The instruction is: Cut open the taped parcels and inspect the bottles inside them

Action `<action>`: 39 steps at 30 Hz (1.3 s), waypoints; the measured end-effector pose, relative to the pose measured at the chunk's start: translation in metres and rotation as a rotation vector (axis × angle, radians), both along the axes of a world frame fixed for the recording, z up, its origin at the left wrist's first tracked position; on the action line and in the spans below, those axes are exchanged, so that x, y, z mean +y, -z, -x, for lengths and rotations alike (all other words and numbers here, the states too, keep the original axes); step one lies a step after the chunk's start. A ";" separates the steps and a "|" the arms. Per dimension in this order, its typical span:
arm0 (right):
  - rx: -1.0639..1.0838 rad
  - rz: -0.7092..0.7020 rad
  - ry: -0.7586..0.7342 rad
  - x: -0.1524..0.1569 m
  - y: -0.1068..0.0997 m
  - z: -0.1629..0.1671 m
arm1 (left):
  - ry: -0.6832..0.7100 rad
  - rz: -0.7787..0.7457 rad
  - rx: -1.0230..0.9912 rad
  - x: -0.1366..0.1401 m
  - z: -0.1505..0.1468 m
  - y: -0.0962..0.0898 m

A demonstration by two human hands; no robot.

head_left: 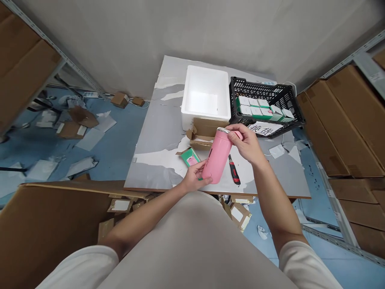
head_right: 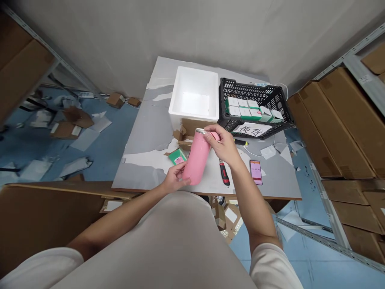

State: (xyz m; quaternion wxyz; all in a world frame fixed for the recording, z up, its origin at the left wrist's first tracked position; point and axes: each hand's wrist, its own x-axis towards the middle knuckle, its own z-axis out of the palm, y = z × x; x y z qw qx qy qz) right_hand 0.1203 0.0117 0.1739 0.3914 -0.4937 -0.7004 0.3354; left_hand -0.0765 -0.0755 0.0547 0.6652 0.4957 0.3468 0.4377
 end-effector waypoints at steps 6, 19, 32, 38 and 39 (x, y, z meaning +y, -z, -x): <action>0.046 0.042 0.026 0.001 0.010 -0.001 | 0.024 0.088 -0.092 -0.001 -0.003 -0.005; 0.424 0.236 0.089 -0.004 0.025 -0.002 | -0.102 0.294 -0.303 -0.008 -0.016 -0.010; 0.449 0.304 -0.037 0.003 0.029 -0.013 | -0.032 0.572 -0.495 -0.017 -0.005 -0.006; 0.427 0.287 -0.110 0.004 0.027 -0.020 | 0.103 0.702 -0.447 -0.015 -0.001 -0.009; 0.422 0.306 -0.098 0.005 0.026 -0.020 | 0.085 0.691 -0.439 -0.015 -0.002 -0.010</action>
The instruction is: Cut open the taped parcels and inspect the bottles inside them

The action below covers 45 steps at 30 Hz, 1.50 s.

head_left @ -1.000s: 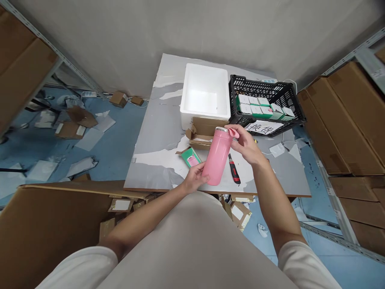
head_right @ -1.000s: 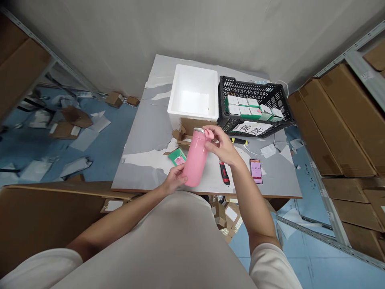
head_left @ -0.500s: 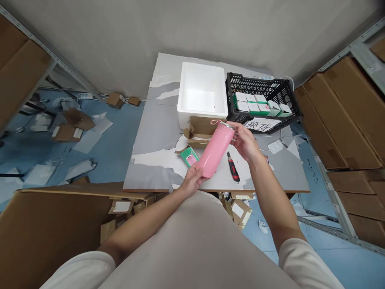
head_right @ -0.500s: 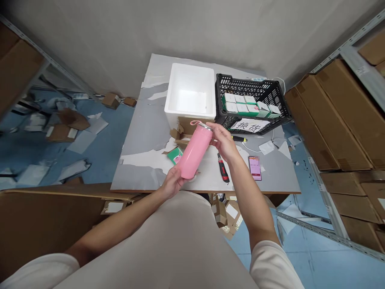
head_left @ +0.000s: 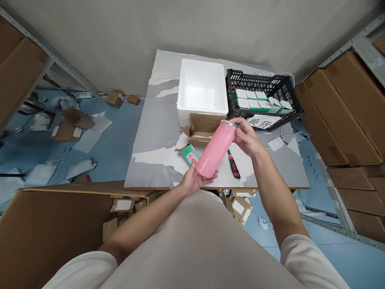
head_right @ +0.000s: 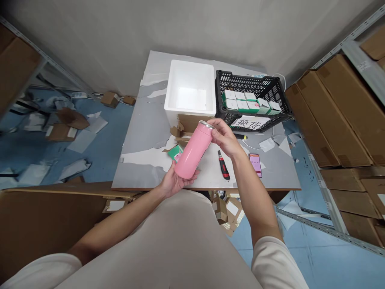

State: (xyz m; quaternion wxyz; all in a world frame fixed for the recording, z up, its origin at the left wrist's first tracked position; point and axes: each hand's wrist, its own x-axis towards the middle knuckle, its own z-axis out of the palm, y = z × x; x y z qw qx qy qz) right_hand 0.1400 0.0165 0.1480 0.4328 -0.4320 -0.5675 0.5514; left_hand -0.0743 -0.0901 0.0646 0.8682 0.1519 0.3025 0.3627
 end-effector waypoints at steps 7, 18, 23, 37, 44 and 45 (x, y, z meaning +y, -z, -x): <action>-0.084 -0.061 0.166 0.003 0.000 0.011 | -0.171 -0.224 0.170 -0.001 -0.008 0.003; -0.037 0.000 0.059 -0.001 0.007 -0.001 | -0.110 -0.179 0.091 -0.006 -0.008 0.005; -0.049 0.035 0.019 -0.002 0.008 -0.008 | -0.027 -0.164 0.036 -0.009 -0.008 0.006; -0.036 0.002 0.046 -0.013 0.022 -0.006 | 0.105 -0.004 0.097 -0.014 -0.006 0.023; -0.084 -0.143 0.191 -0.031 0.044 -0.029 | -0.178 -0.540 1.021 0.035 0.035 0.052; -0.081 -0.159 0.211 -0.033 0.045 -0.033 | -0.186 -0.602 1.260 0.048 0.043 0.059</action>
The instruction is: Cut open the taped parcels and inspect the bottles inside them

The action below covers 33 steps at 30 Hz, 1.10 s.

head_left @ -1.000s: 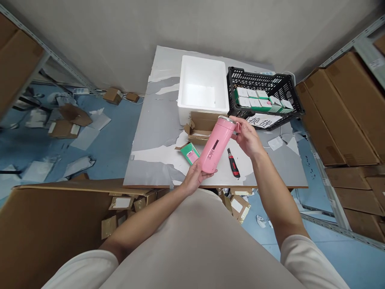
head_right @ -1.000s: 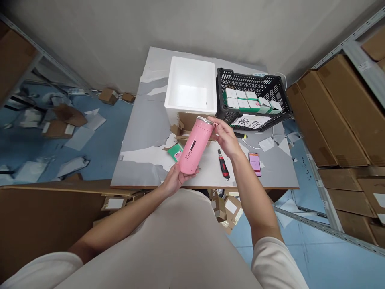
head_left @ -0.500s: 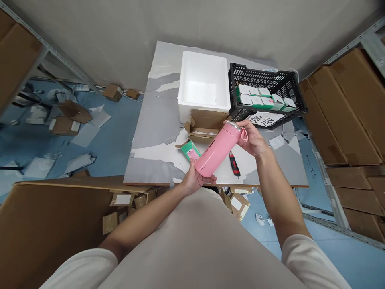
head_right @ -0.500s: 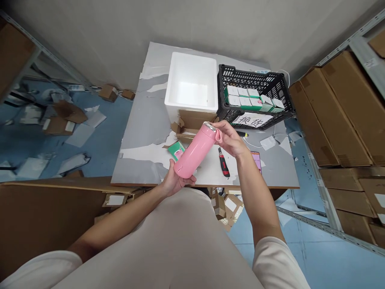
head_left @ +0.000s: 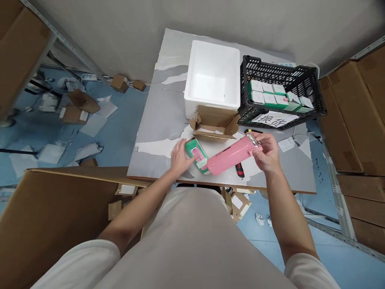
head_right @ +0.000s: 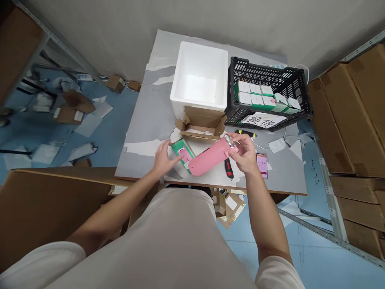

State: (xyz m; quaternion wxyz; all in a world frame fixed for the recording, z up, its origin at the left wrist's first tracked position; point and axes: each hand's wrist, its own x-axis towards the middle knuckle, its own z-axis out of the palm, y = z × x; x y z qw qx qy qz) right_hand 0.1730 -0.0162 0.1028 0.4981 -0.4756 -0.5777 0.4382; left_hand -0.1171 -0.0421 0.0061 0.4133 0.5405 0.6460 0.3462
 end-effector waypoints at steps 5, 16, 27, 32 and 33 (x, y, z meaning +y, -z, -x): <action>-0.021 -0.046 0.096 -0.004 0.000 -0.012 | 0.207 0.101 0.485 0.043 0.011 0.030; 0.065 -0.266 0.315 -0.035 -0.047 0.008 | 0.398 -0.344 0.231 -0.031 -0.033 0.006; 0.042 -0.248 0.530 -0.066 0.038 0.035 | 0.675 -0.553 0.741 -0.034 -0.048 0.030; -0.067 -0.401 0.528 -0.079 0.012 -0.012 | 0.743 -0.507 0.758 -0.024 -0.049 0.019; -0.084 -0.407 0.509 -0.081 0.008 -0.018 | 0.756 -0.492 0.731 -0.021 -0.050 0.016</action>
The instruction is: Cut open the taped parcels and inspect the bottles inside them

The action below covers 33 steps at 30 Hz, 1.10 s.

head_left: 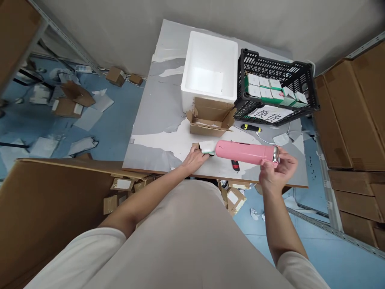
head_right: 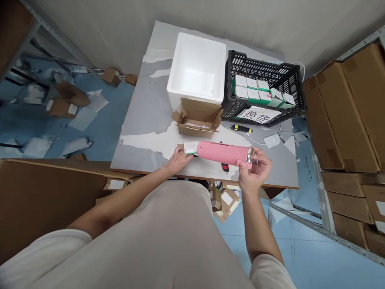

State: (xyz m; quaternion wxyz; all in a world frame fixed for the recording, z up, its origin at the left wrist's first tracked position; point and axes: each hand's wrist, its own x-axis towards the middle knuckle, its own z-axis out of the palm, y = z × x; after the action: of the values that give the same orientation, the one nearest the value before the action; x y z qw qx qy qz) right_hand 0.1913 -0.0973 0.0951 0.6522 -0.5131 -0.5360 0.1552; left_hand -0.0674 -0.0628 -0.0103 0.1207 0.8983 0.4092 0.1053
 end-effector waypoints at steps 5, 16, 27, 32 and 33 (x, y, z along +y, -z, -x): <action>-0.102 0.128 -0.183 -0.001 -0.005 0.003 | -0.008 0.161 -0.176 0.017 -0.001 -0.013; 0.052 0.130 -0.093 0.023 0.013 0.026 | -0.017 0.578 -0.509 0.057 0.012 -0.022; 0.070 0.216 -0.044 0.024 0.026 0.048 | -0.069 0.396 -0.714 0.043 0.013 0.003; -0.145 0.269 -0.164 0.024 0.017 0.040 | -0.025 0.243 -0.609 0.037 0.010 0.011; -0.220 0.298 -0.203 0.026 0.014 0.042 | -0.051 0.213 -0.584 0.035 0.009 0.011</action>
State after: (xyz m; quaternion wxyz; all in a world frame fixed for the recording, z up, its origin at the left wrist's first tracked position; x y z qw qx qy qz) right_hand 0.1497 -0.0710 0.0811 0.4878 -0.5610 -0.6239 0.2408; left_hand -0.0759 -0.0277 -0.0214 0.3239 0.8018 0.3882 0.3186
